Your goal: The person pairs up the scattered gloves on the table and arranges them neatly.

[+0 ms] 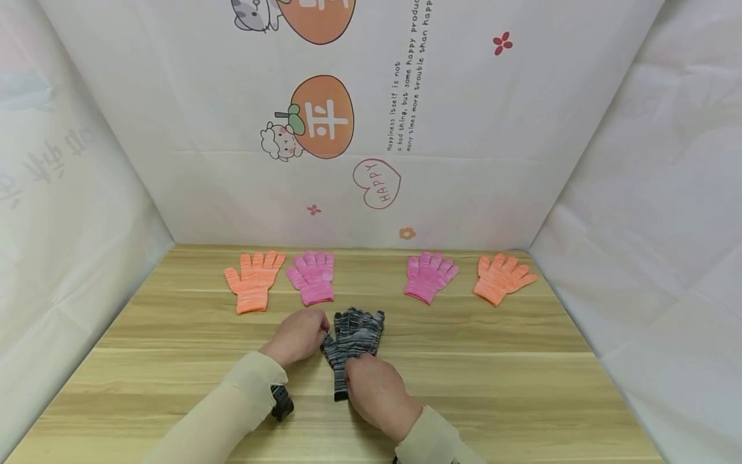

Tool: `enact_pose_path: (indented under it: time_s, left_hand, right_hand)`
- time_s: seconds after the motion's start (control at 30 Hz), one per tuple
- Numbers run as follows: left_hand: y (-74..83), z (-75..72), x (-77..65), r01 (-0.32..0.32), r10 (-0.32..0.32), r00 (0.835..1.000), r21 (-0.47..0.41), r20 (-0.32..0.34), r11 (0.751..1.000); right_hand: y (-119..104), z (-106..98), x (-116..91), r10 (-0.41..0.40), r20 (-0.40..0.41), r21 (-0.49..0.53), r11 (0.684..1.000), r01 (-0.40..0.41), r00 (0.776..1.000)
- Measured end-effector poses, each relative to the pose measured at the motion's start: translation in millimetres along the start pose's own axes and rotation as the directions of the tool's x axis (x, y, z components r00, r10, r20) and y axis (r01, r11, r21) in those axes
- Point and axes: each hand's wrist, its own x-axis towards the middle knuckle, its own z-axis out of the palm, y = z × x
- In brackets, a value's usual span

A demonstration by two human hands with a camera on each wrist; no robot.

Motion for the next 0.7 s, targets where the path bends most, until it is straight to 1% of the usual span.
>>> enact_pose_path:
  time_s: [0.17,0.37,0.57,0.63,0.7]
  left_hand:
    - [0.6,-0.8,-1.9,-0.022,0.022,1.0,-0.016,-0.018,1.0]
    - [2.6,-1.1,-2.3,-0.018,0.018,1.0,-0.059,-0.009,0.998]
    - [4.3,-0.5,-1.6,-0.029,0.029,0.999,-0.033,-0.016,0.999]
    - [4.6,-1.5,-0.3,-0.035,0.034,0.999,-0.031,-0.027,0.999]
    - [5.6,-3.5,1.4,-0.047,0.045,0.998,-0.028,-0.052,0.999]
  right_hand:
    - [-0.5,-0.7,-0.8,-0.004,-0.012,-0.007,1.0,0.004,1.0]
    - [-1.6,-1.2,-1.9,-0.01,-0.01,-0.002,1.0,0.01,1.0]
    - [-1.9,-1.3,-2.4,-0.013,0.0,0.017,1.0,0.013,1.0]
    - [-1.9,-1.5,-2.2,-0.011,0.006,0.022,1.0,0.01,1.0]
    - [-2.0,-1.5,-2.1,-0.01,0.008,0.024,1.0,0.01,1.0]
